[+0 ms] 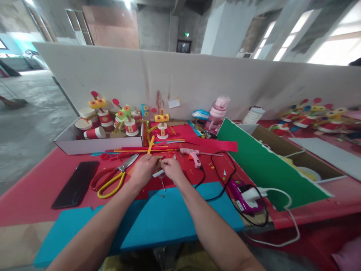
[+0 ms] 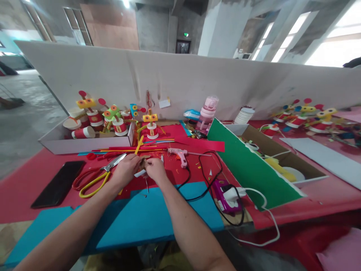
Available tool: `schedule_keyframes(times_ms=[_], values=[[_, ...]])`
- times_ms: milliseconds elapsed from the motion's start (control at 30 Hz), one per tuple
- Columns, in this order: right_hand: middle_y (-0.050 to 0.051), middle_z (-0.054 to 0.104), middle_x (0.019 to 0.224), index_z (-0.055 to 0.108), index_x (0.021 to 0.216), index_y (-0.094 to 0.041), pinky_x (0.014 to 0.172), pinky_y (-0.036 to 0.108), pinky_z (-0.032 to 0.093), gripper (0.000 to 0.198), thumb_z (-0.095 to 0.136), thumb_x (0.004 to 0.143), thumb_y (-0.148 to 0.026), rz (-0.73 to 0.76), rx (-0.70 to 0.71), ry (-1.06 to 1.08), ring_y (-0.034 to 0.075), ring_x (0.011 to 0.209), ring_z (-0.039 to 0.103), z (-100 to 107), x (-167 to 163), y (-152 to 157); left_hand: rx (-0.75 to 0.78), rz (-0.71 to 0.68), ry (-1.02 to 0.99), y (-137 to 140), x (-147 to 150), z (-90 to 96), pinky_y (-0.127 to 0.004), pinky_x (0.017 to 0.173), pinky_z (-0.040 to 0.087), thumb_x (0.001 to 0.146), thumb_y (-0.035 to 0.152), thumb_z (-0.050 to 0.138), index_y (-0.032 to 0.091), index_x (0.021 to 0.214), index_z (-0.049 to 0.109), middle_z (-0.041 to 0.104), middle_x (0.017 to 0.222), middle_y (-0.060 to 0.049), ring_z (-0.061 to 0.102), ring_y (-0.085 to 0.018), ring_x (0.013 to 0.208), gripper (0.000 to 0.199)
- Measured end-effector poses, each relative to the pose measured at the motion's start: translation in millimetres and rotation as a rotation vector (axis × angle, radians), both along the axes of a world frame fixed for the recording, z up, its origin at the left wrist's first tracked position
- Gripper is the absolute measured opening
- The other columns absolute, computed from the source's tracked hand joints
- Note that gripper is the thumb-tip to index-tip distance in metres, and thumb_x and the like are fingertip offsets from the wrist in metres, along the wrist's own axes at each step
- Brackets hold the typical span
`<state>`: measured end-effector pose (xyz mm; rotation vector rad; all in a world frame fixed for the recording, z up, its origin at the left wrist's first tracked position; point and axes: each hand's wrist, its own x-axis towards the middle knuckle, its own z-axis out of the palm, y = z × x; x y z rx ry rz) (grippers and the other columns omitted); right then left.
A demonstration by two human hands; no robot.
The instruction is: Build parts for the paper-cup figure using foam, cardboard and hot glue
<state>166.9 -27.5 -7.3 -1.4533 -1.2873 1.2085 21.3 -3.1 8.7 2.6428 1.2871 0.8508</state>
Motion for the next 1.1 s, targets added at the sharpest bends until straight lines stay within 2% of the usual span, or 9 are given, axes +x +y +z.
schedule_keyframes(times_ms=[133, 200, 300, 400, 600, 800, 1000, 1100], values=[[-0.001, 0.06, 0.051, 0.058, 0.063, -0.018, 0.047, 0.025, 0.051, 0.018, 0.051, 0.079, -0.021, -0.005, -0.034, 0.088, 0.017, 0.049, 0.063, 0, 2, 2, -0.232, -0.004, -0.276, 11, -14, 5.1, -0.024, 0.068, 0.047, 0.087, 0.031, 0.051, 0.018, 0.09, 0.07, 0.072, 0.085, -0.005, 0.064, -0.017, 0.076, 0.023], [-0.001, 0.06, 0.051, 0.058, 0.063, -0.018, 0.046, 0.026, 0.051, 0.018, 0.05, 0.079, -0.021, 0.0, -0.027, 0.083, 0.017, 0.048, 0.063, -1, 2, 3, -0.326, -0.007, -0.286, 17, -22, 8.3, -0.024, 0.065, 0.048, 0.086, 0.037, 0.051, 0.019, 0.089, 0.071, 0.073, 0.081, -0.003, 0.065, -0.017, 0.074, 0.028], [-0.001, 0.06, 0.051, 0.058, 0.062, -0.018, 0.047, 0.025, 0.051, 0.018, 0.05, 0.079, -0.019, 0.0, -0.018, 0.047, 0.017, 0.05, 0.064, -1, 2, 3, -0.381, -0.075, -0.229, 19, -27, 9.8, -0.024, 0.067, 0.049, 0.083, 0.037, 0.054, 0.02, 0.091, 0.072, 0.074, 0.084, -0.003, 0.067, -0.019, 0.077, 0.026], [-0.001, 0.06, 0.051, 0.056, 0.06, -0.018, 0.047, 0.024, 0.051, 0.019, 0.05, 0.078, -0.018, 0.001, 0.002, -0.014, 0.016, 0.05, 0.064, 0, 3, 2, -0.369, -0.092, -0.189, 18, -26, 8.1, -0.024, 0.067, 0.049, 0.079, 0.031, 0.057, 0.021, 0.09, 0.072, 0.074, 0.086, -0.003, 0.066, -0.019, 0.078, 0.022], [-0.001, 0.058, 0.048, 0.053, 0.056, -0.019, 0.043, 0.022, 0.047, 0.021, 0.051, 0.078, -0.019, 0.026, 0.032, -0.105, 0.016, 0.046, 0.063, 4, 2, -1, -0.308, -0.076, -0.089, 17, -24, 6.1, -0.021, 0.058, 0.042, 0.078, 0.022, 0.053, 0.02, 0.081, 0.068, 0.069, 0.072, 0.0, 0.061, -0.014, 0.065, 0.016], [-0.002, 0.056, 0.046, 0.051, 0.056, -0.019, 0.048, 0.025, 0.051, 0.022, 0.049, 0.077, -0.016, 0.006, -0.049, 0.059, 0.017, 0.05, 0.064, 5, 0, -1, -0.231, -0.094, -0.072, 11, -18, 6.4, -0.021, 0.057, 0.037, 0.075, 0.013, 0.05, 0.019, 0.076, 0.061, 0.065, 0.068, 0.0, 0.056, -0.012, 0.061, 0.013], [-0.002, 0.06, 0.05, 0.055, 0.062, -0.019, 0.048, 0.025, 0.052, 0.018, 0.048, 0.078, -0.016, -0.032, -0.063, 0.121, 0.015, 0.048, 0.062, 5, -1, 0, -0.054, -0.053, 0.022, 3, -3, 0.4, -0.024, 0.055, 0.034, 0.078, 0.009, 0.046, 0.017, 0.077, 0.059, 0.062, 0.074, -0.006, 0.054, -0.015, 0.064, 0.016], [-0.002, 0.059, 0.05, 0.053, 0.061, -0.018, 0.047, 0.025, 0.052, 0.018, 0.048, 0.078, -0.015, -0.053, -0.068, 0.118, 0.016, 0.047, 0.062, 4, 0, 1, -0.133, -0.053, -0.096, 7, -7, 0.7, -0.023, 0.06, 0.04, 0.081, 0.013, 0.047, 0.017, 0.081, 0.063, 0.066, 0.078, -0.006, 0.059, -0.016, 0.069, 0.016]])
